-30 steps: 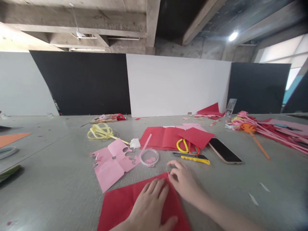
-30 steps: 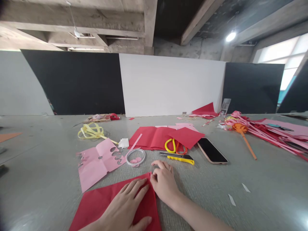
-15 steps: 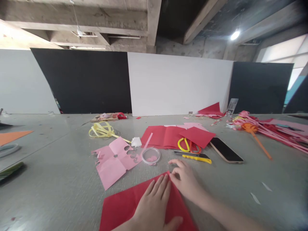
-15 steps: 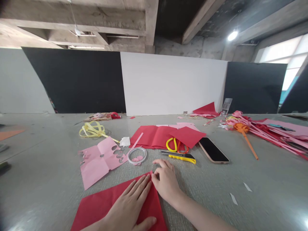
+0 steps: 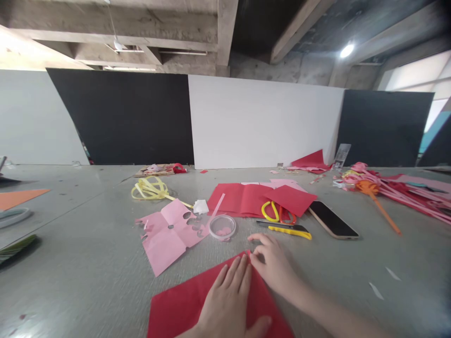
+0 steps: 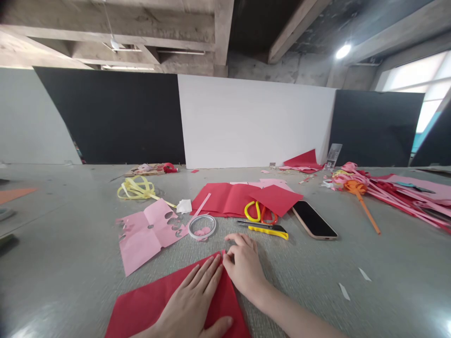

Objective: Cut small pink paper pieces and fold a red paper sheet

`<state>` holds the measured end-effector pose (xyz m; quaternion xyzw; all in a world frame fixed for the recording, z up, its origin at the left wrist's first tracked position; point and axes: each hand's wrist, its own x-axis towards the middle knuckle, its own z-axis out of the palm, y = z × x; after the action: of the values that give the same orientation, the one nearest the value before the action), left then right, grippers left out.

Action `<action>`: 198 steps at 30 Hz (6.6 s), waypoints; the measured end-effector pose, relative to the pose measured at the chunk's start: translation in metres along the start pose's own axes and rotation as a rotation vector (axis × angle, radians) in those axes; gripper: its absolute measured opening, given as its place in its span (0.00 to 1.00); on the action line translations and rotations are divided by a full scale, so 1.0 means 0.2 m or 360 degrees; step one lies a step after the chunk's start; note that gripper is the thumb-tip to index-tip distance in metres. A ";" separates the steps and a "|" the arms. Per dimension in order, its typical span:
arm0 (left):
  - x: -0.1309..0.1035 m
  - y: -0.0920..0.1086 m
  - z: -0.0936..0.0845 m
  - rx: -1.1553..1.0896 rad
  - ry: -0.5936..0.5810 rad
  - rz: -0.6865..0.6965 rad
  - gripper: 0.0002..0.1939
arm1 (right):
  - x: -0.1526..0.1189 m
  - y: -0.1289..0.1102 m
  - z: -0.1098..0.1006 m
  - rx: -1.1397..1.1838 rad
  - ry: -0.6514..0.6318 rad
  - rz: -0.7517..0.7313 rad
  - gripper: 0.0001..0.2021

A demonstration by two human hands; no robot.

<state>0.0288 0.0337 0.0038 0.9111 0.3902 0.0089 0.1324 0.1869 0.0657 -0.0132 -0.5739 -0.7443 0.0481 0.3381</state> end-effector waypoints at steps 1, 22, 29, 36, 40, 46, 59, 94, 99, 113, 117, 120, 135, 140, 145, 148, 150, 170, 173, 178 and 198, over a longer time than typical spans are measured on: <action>0.00 0.00 0.00 -0.0010 0.0008 -0.0002 0.41 | 0.00 0.00 0.00 -0.0002 0.0003 0.0002 0.12; -0.01 0.02 -0.01 -0.0050 -0.0019 -0.0076 0.42 | -0.01 0.01 0.01 -0.0058 0.0001 0.0032 0.10; -0.01 0.01 -0.01 -0.0080 0.0037 -0.0062 0.41 | -0.01 0.01 0.02 -0.0062 0.0011 0.0044 0.11; -0.01 0.01 0.00 -0.0066 0.0057 -0.0074 0.41 | -0.02 0.01 0.01 -0.0028 -0.0015 0.0048 0.11; -0.02 0.01 0.00 -0.0084 0.0079 -0.0073 0.41 | -0.02 0.02 0.01 -0.0014 -0.0040 0.0056 0.10; -0.01 0.02 -0.01 -0.0076 0.0052 -0.0090 0.41 | -0.01 0.01 0.01 -0.0016 -0.0041 0.0055 0.10; -0.02 0.01 -0.01 -0.0069 0.0062 -0.0103 0.41 | -0.01 0.00 -0.04 0.0098 -0.0230 0.0118 0.11; -0.02 0.02 -0.02 -0.0033 0.0026 -0.0133 0.41 | -0.01 -0.01 -0.05 0.0143 -0.0237 0.0124 0.09; -0.02 0.03 -0.03 -0.0066 0.0028 -0.0137 0.41 | -0.01 -0.01 -0.04 0.0130 -0.0240 0.0116 0.09; -0.02 0.01 -0.01 0.0002 0.0064 -0.0189 0.41 | -0.01 -0.01 -0.07 0.0132 -0.0321 0.0082 0.09; -0.02 0.00 -0.01 0.0000 0.0075 -0.0176 0.41 | -0.01 -0.01 -0.07 0.0111 -0.0307 0.0084 0.09; -0.02 0.00 -0.01 -0.0007 0.0064 -0.0176 0.41 | -0.01 -0.02 -0.06 0.0082 -0.0290 0.0082 0.10; -0.03 0.01 -0.02 -0.0022 0.0069 -0.0177 0.40 | -0.01 -0.03 -0.06 0.0120 -0.0289 0.0099 0.10; -0.03 0.01 -0.02 -0.0024 0.0078 -0.0179 0.40 | -0.01 -0.02 -0.07 0.0142 -0.0340 0.0105 0.10; -0.03 0.01 -0.02 -0.0036 0.0037 -0.0203 0.41 | 0.00 -0.02 -0.08 0.0171 -0.0396 0.0114 0.10; -0.02 0.01 -0.02 -0.0074 0.0075 -0.0195 0.39 | 0.00 -0.02 -0.08 0.0168 -0.0386 0.0123 0.10; -0.03 0.01 -0.02 -0.0093 0.0093 -0.0190 0.39 | 0.00 -0.02 -0.08 0.0172 -0.0392 0.0132 0.10; -0.03 -0.02 0.02 -0.0095 0.0140 -0.0170 0.39 | -0.01 -0.04 -0.10 0.0153 -0.0487 0.0150 0.10; -0.03 -0.02 0.02 -0.0100 0.0162 -0.0160 0.38 | 0.00 -0.05 -0.11 0.0161 -0.0506 0.0160 0.11; -0.03 -0.01 0.00 -0.0090 0.0133 -0.0182 0.39 | 0.01 -0.05 -0.12 0.0193 -0.0552 0.0216 0.12; -0.03 0.01 -0.05 -0.0024 0.0053 -0.0253 0.40 | 0.00 -0.03 -0.11 0.0141 -0.0514 0.0161 0.10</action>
<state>0.0256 0.0300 0.0143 0.8760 0.4633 0.0164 0.1331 0.1938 0.0558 0.0064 -0.5799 -0.7563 0.1894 0.2363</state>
